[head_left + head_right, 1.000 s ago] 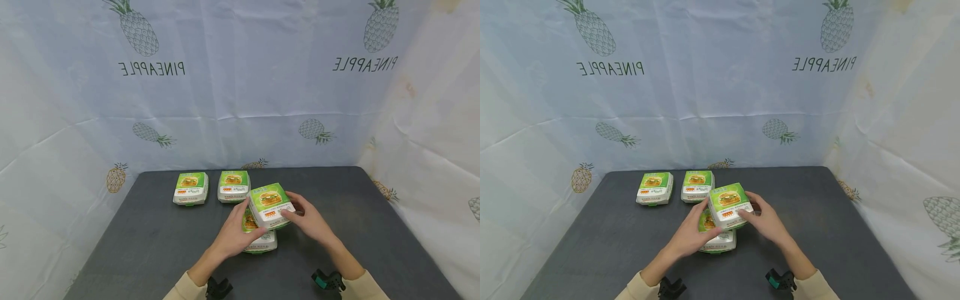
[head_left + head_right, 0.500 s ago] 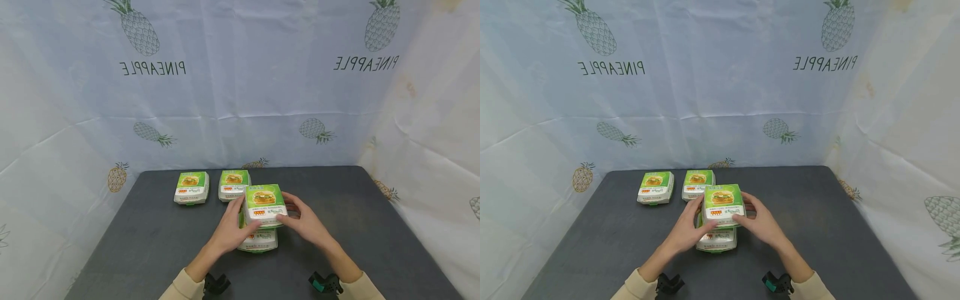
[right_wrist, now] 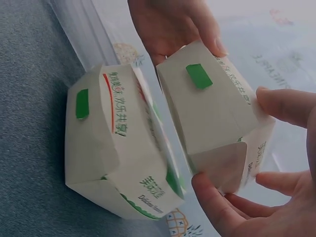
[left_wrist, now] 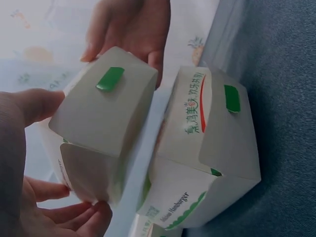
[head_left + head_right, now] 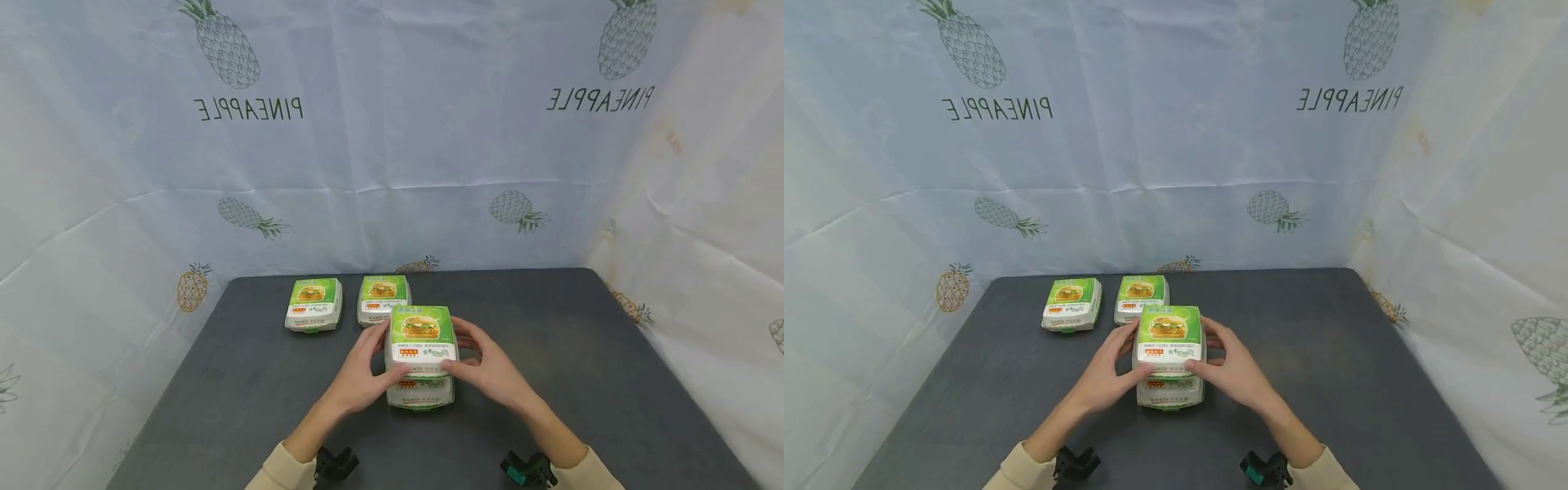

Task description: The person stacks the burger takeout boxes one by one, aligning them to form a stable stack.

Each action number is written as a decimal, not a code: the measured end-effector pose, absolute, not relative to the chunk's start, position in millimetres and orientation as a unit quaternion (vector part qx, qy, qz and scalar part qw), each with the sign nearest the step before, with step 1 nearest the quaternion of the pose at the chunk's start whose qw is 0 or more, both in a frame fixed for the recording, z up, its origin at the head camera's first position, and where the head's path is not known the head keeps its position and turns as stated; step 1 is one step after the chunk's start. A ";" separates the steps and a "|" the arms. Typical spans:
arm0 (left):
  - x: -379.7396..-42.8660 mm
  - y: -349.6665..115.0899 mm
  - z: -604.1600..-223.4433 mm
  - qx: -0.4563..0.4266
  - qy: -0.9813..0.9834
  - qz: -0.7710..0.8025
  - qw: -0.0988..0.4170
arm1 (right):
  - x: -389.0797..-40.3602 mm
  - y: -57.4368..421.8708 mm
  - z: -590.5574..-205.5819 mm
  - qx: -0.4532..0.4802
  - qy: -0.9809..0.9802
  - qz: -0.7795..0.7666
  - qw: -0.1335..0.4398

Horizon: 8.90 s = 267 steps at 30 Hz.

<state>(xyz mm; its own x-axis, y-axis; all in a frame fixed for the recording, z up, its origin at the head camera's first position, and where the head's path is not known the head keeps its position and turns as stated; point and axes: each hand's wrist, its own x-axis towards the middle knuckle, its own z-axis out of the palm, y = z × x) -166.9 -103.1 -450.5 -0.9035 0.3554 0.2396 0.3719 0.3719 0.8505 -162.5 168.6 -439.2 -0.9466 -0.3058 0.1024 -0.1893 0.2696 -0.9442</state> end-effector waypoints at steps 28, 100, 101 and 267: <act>-161.0 -115.0 -461.3 -0.217 -0.822 -0.526 -0.018 | -156.4 164.1 -450.7 -0.191 0.804 -0.562 0.030; -292.0 -122.0 -484.6 -0.108 -0.883 -0.455 0.042 | -152.4 160.7 -446.3 -0.186 0.818 -0.545 0.020; -292.1 -121.9 -483.2 -0.108 -0.884 -0.454 0.042 | -152.4 160.5 -446.4 -0.186 0.818 -0.544 0.019; -160.7 -108.3 -404.8 -0.279 -0.807 -0.513 0.084 | -154.8 163.7 -416.0 -0.236 0.785 -0.566 -0.087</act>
<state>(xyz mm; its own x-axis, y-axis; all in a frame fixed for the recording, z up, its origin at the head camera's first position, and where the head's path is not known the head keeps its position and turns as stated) -160.7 -108.3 -404.8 -0.8300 0.3642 0.4224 0.5370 0.3173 0.7816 -154.8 163.7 -416.0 -0.8731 -0.2726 0.4042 -0.4698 0.2487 -0.8470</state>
